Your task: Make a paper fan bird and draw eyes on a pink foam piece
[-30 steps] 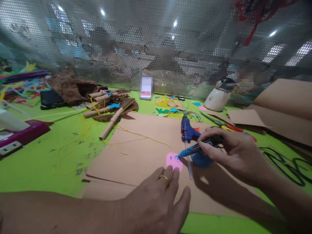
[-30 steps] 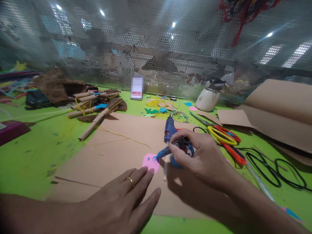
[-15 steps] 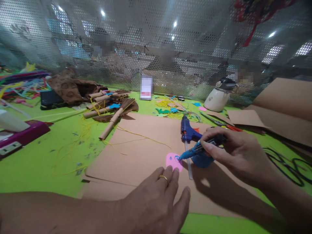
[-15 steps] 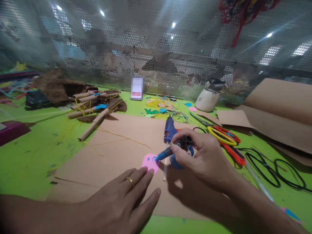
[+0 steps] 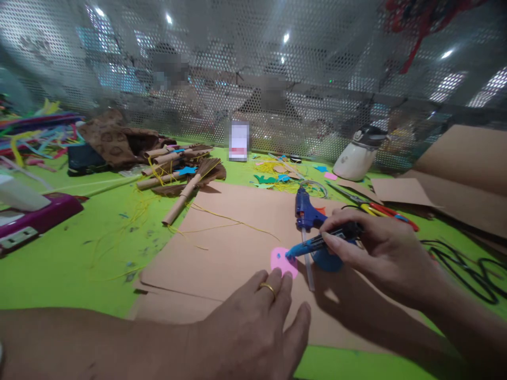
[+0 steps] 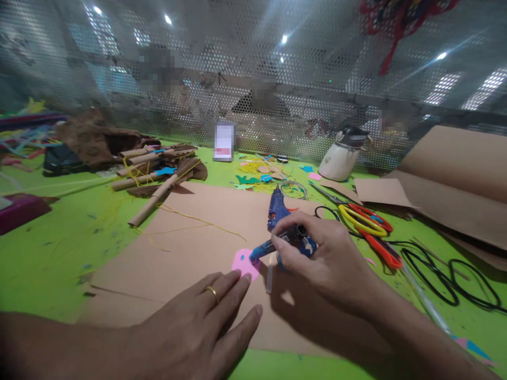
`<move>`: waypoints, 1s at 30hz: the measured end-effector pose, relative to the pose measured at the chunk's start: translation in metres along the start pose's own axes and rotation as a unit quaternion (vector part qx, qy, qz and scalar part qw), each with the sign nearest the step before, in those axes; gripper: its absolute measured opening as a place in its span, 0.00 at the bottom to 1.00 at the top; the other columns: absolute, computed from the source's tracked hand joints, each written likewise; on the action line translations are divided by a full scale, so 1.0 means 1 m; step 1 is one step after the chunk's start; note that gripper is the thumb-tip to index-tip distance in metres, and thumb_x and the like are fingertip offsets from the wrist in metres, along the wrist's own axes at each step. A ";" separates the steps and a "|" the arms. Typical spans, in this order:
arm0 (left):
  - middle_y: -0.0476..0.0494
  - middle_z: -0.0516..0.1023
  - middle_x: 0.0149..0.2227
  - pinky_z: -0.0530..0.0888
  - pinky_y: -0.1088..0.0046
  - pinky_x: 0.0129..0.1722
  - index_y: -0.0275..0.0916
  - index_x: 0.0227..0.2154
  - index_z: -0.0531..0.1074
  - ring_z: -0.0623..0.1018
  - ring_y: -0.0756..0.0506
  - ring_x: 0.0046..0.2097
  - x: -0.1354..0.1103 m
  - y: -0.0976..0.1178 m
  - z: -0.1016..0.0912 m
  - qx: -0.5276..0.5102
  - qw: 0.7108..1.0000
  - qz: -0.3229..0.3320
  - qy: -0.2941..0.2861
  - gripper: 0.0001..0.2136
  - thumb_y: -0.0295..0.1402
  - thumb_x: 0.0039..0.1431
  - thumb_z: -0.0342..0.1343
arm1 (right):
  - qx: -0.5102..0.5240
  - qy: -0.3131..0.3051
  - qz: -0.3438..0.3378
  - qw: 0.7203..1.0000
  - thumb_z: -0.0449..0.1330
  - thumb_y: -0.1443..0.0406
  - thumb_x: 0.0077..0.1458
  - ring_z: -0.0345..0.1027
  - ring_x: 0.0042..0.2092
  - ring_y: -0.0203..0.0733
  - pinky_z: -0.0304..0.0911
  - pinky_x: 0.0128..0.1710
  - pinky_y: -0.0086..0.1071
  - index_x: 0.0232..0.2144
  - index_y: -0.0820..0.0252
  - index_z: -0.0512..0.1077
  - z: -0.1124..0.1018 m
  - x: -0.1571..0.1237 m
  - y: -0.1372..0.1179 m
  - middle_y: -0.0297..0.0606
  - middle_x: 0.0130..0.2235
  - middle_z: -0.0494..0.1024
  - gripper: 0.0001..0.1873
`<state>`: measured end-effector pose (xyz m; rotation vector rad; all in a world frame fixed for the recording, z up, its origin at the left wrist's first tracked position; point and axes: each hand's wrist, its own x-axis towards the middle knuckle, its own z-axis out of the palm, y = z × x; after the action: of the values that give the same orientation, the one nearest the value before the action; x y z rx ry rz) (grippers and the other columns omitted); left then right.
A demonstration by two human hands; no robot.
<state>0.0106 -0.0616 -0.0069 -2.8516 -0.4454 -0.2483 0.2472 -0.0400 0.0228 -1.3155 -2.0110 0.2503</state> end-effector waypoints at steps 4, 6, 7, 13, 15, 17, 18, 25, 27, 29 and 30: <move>0.18 0.69 0.53 0.69 0.50 0.51 0.24 0.55 0.63 0.70 0.28 0.56 0.000 -0.002 -0.001 -0.005 1.000 0.012 -0.008 0.21 0.30 0.62 0.47 | 0.009 -0.013 0.001 1.000 0.59 0.64 0.56 0.71 0.30 0.37 0.65 0.30 0.30 0.34 0.55 0.72 -0.001 0.000 -0.002 0.34 0.32 0.78 0.04; 0.18 0.69 0.53 0.70 0.50 0.51 0.24 0.55 0.63 0.70 0.28 0.56 0.001 -0.002 -0.002 -0.005 1.000 0.014 -0.006 0.21 0.30 0.62 0.47 | -0.001 -0.014 -0.001 1.000 0.58 0.64 0.56 0.70 0.28 0.37 0.64 0.27 0.30 0.33 0.56 0.72 -0.003 0.001 -0.003 0.34 0.30 0.78 0.03; 0.18 0.70 0.53 0.70 0.50 0.50 0.24 0.55 0.63 0.70 0.28 0.56 0.001 -0.003 -0.003 -0.005 1.000 0.014 -0.005 0.21 0.30 0.62 0.47 | -0.006 -0.011 -0.002 1.000 0.58 0.64 0.56 0.69 0.28 0.37 0.63 0.26 0.30 0.32 0.56 0.72 -0.004 0.001 -0.004 0.34 0.30 0.78 0.03; 0.18 0.69 0.53 0.68 0.50 0.52 0.24 0.55 0.63 0.69 0.29 0.57 -0.001 -0.002 -0.002 -0.020 1.000 -0.002 -0.010 0.20 0.28 0.62 0.47 | -0.009 0.012 0.000 1.000 0.59 0.64 0.56 0.72 0.33 0.40 0.64 0.29 0.31 0.34 0.55 0.72 -0.004 -0.001 -0.003 0.36 0.33 0.79 0.03; 0.18 0.69 0.53 0.69 0.50 0.51 0.24 0.55 0.63 0.69 0.29 0.57 -0.001 -0.001 -0.002 -0.021 1.000 -0.001 -0.011 0.19 0.28 0.63 0.47 | -0.010 0.002 -0.002 1.000 0.59 0.64 0.56 0.71 0.33 0.40 0.64 0.30 0.31 0.34 0.55 0.72 -0.003 -0.002 -0.002 0.35 0.34 0.79 0.03; 0.18 0.69 0.53 0.69 0.50 0.51 0.24 0.55 0.63 0.70 0.29 0.56 -0.001 -0.001 -0.003 -0.015 1.000 0.003 -0.011 0.19 0.28 0.63 0.46 | -0.004 -0.012 -0.002 1.000 0.58 0.64 0.56 0.71 0.33 0.39 0.64 0.31 0.31 0.35 0.55 0.72 -0.003 -0.001 -0.002 0.34 0.34 0.78 0.03; 0.18 0.69 0.53 0.69 0.51 0.51 0.24 0.55 0.63 0.70 0.28 0.56 0.000 -0.001 -0.003 -0.012 1.000 0.005 -0.010 0.19 0.28 0.63 0.46 | -0.001 -0.021 0.002 1.000 0.58 0.64 0.56 0.70 0.33 0.38 0.64 0.31 0.31 0.35 0.55 0.72 -0.003 -0.001 -0.003 0.34 0.34 0.78 0.03; 0.18 0.69 0.54 0.69 0.50 0.52 0.24 0.55 0.62 0.69 0.27 0.57 -0.002 0.000 -0.003 -0.005 1.000 0.008 -0.010 0.22 0.31 0.61 0.47 | -0.001 -0.016 0.006 1.000 0.58 0.64 0.55 0.69 0.29 0.39 0.62 0.27 0.31 0.31 0.57 0.72 -0.004 0.003 -0.006 0.35 0.29 0.77 0.04; 0.18 0.68 0.54 0.68 0.50 0.52 0.24 0.56 0.62 0.68 0.28 0.57 -0.003 0.000 -0.002 -0.004 1.000 0.012 -0.015 0.22 0.32 0.61 0.46 | 0.005 -0.001 0.009 1.000 0.58 0.64 0.54 0.70 0.30 0.40 0.62 0.26 0.30 0.31 0.57 0.72 -0.004 0.002 -0.005 0.36 0.30 0.77 0.04; 0.18 0.68 0.54 0.68 0.50 0.52 0.24 0.56 0.62 0.68 0.27 0.57 -0.003 0.000 -0.001 0.001 1.000 0.017 -0.019 0.23 0.32 0.61 0.46 | 0.010 0.008 0.014 1.000 0.58 0.64 0.54 0.72 0.31 0.41 0.63 0.27 0.30 0.31 0.57 0.73 -0.004 0.001 -0.004 0.37 0.30 0.78 0.04; 0.18 0.68 0.54 0.68 0.50 0.52 0.24 0.56 0.62 0.68 0.27 0.57 -0.003 0.000 0.000 0.005 1.000 0.017 -0.022 0.23 0.32 0.61 0.46 | 0.012 0.009 0.014 1.000 0.58 0.63 0.54 0.72 0.32 0.41 0.63 0.27 0.31 0.32 0.57 0.73 -0.003 0.001 -0.003 0.37 0.31 0.78 0.04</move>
<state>0.0078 -0.0628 -0.0074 -2.8576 -0.4046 -0.1780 0.2466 -0.0414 0.0269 -1.3282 -1.9693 0.2728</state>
